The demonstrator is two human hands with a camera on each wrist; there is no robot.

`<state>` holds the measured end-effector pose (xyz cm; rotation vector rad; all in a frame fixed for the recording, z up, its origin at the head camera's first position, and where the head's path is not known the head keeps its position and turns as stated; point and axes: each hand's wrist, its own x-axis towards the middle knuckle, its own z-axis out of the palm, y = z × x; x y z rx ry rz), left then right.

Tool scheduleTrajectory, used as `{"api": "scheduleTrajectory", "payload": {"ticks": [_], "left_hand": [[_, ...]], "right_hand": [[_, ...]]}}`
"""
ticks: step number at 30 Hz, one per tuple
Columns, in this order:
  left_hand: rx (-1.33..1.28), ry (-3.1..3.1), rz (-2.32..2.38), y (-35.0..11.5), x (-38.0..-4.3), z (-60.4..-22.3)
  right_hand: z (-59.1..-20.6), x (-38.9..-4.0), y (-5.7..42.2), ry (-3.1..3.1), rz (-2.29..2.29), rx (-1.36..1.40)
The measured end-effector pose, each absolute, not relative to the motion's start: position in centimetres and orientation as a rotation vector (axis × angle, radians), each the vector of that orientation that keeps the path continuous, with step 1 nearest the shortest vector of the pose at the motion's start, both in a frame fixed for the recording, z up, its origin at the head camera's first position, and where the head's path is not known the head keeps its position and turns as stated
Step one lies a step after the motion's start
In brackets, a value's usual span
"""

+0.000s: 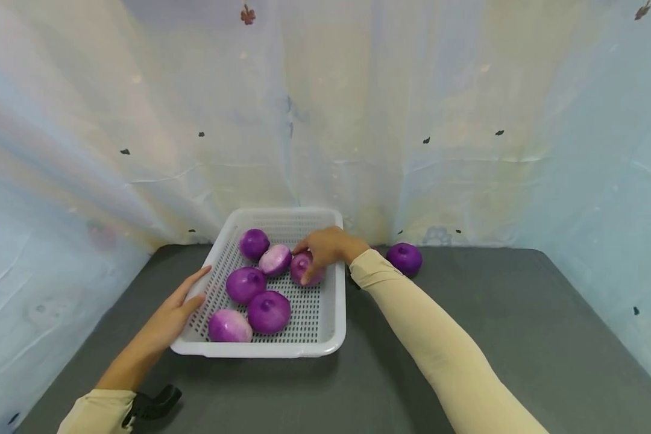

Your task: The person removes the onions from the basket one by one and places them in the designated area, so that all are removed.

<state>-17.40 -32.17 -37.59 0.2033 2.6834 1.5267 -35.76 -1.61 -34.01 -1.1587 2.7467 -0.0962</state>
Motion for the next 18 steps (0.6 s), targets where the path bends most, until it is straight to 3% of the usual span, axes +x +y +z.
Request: {"api": "scheduleTrajectory", "payload": {"ticks": [10, 18], "left_hand": [[0.189, 2.674, 1.536, -31.9, -17.7, -38.0], [0.170, 2.674, 1.509, -31.9, -17.6, -38.4]], "right_hand": [[-34.7, -35.8, -1.4, 2.721, 0.020, -1.187], [-32.8, -33.5, 1.5, 2.789, -0.631, -1.241]]}}
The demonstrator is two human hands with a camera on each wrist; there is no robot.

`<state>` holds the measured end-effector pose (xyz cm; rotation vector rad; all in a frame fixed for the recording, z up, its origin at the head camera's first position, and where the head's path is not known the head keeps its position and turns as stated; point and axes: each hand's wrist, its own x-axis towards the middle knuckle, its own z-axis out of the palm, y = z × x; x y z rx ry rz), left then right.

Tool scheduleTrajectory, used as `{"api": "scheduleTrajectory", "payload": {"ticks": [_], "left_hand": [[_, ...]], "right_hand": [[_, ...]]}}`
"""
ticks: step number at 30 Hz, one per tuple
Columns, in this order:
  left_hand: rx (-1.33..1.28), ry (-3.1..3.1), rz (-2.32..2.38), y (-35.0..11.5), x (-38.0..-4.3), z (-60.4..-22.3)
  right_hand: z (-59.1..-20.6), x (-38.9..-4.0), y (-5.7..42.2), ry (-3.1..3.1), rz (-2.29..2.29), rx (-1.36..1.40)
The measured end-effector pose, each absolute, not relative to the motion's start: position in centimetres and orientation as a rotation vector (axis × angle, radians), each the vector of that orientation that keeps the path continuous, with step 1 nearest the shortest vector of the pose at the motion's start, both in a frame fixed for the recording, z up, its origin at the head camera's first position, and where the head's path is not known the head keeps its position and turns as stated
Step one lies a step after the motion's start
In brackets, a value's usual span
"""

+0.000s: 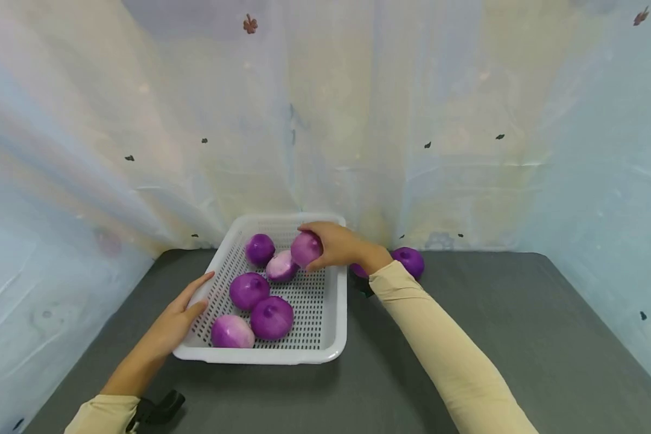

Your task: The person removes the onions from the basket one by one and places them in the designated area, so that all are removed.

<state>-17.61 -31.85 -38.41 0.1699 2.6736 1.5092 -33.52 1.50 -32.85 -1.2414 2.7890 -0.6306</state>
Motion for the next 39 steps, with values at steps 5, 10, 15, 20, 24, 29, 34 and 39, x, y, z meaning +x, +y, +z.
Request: {"api": "scheduleTrajectory", "payload": {"ticks": [5, 10, 15, 20, 24, 29, 34, 39], "left_hand": [[0.164, 2.741, 1.450, -32.6, -18.0, -37.9], [0.153, 2.759, 1.406, -33.0, -18.0, -37.1], [0.155, 2.749, 1.430, -32.8, -17.8, -37.5], [0.161, 2.742, 1.445, -32.7, -17.8, -38.3], [0.136, 2.742, 1.426, -32.9, -17.7, -38.1], [0.128, 2.727, 1.426, -33.3, -17.4, -37.6], [0.133, 2.692, 1.439, -33.1, -17.5, -37.6], [0.122, 2.693, 1.437, -32.9, -17.5, -37.7]], "right_hand": [[-29.7, -30.4, 4.2, 2.775, -0.964, -1.248], [-28.9, -27.3, 6.9, 2.811, -1.080, -1.253], [-30.0, -26.0, 9.8, 2.814, -1.185, -1.200], [-30.8, -25.8, 12.9, 2.846, -1.268, -0.986], [-30.8, -25.8, 14.4, 2.906, -1.228, -0.924], [-30.3, -25.8, 15.5, 2.940, -1.179, -0.886], [-30.4, -25.7, 16.6, 2.977, -1.143, -0.854], [-30.7, -25.7, 17.3, 2.997, -1.116, -0.818]]}}
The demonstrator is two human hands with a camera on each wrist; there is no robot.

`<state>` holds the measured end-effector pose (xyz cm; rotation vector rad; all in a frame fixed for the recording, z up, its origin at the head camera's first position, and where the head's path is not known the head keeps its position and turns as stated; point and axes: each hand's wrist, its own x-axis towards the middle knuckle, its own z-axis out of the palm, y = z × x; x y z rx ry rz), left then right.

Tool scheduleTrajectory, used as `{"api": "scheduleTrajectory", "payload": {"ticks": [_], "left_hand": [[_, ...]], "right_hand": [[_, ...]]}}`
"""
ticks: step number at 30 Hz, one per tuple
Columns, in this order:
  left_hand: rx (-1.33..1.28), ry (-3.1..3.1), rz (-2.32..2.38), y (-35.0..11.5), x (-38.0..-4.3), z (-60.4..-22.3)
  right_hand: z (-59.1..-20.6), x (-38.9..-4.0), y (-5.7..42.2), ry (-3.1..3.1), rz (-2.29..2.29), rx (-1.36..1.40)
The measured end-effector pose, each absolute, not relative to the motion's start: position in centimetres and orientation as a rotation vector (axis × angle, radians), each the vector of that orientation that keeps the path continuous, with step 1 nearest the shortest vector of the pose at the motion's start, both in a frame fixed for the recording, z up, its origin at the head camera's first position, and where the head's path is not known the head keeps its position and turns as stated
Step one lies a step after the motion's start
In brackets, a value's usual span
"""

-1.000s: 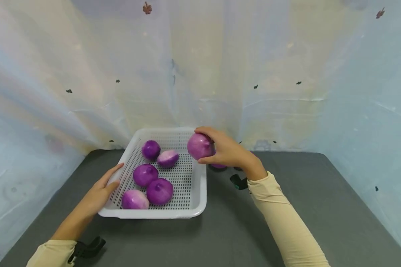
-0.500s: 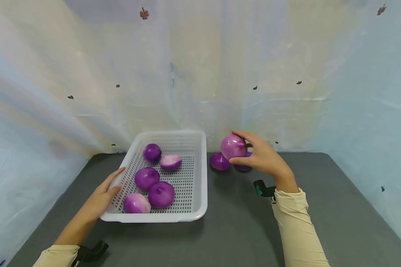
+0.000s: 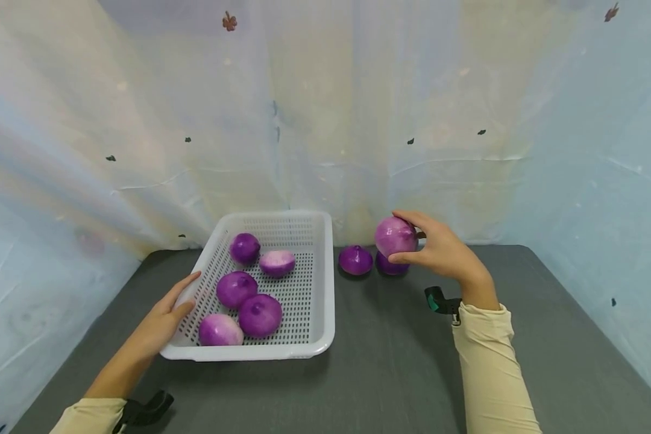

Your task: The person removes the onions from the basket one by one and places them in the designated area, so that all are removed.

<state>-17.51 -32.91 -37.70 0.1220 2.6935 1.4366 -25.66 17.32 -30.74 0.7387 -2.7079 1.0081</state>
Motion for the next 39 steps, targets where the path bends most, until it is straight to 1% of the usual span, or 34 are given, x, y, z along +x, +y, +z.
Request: {"api": "scheduleTrajectory", "payload": {"ticks": [10, 19, 31, 39], "left_hand": [[0.111, 2.680, 1.455, -32.9, -17.2, -37.7], [0.122, 2.679, 1.459, -33.2, -17.3, -37.7], [0.136, 2.699, 1.442, -33.2, -17.5, -37.7], [0.132, 2.690, 1.441, -33.2, -17.7, -37.9]], "right_hand": [[-30.8, -25.6, 18.5, -2.767, 0.985, 0.651], [-31.5, -26.0, 20.7, -2.799, 0.971, 0.531], [-33.5, -27.3, 22.9, -2.813, 0.916, 0.513], [-34.9, -28.2, 23.9, -2.868, 0.942, 0.343]]}}
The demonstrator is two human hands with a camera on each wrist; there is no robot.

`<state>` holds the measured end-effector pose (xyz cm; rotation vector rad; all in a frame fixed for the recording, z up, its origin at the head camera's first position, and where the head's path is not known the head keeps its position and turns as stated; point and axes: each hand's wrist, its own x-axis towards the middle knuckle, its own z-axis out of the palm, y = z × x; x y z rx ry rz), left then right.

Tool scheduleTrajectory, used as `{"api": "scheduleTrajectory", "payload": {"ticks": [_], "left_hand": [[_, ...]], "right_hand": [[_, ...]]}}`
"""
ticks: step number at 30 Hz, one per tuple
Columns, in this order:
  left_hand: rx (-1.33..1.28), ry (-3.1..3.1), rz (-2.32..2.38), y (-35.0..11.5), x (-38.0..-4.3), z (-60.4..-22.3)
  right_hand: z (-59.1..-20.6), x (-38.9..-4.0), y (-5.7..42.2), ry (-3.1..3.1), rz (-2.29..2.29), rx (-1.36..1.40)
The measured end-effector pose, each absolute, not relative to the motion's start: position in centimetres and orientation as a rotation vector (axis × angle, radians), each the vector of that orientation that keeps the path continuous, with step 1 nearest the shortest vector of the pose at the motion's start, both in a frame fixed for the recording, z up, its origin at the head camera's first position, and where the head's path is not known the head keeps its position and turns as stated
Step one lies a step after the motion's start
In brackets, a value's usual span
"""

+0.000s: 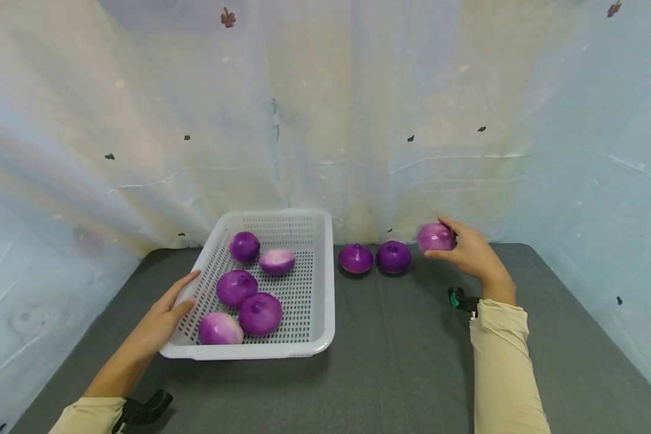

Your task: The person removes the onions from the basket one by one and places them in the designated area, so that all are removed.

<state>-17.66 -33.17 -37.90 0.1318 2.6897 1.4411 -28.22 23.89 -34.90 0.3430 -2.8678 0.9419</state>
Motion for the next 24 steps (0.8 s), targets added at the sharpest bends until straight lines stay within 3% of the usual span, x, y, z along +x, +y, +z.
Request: {"api": "scheduleTrajectory", "payload": {"ticks": [24], "left_hand": [[0.131, 2.725, 1.407, -33.0, -17.5, -37.8]], "right_hand": [[-39.7, -30.8, 24.7, -2.947, 0.906, 0.261]]}}
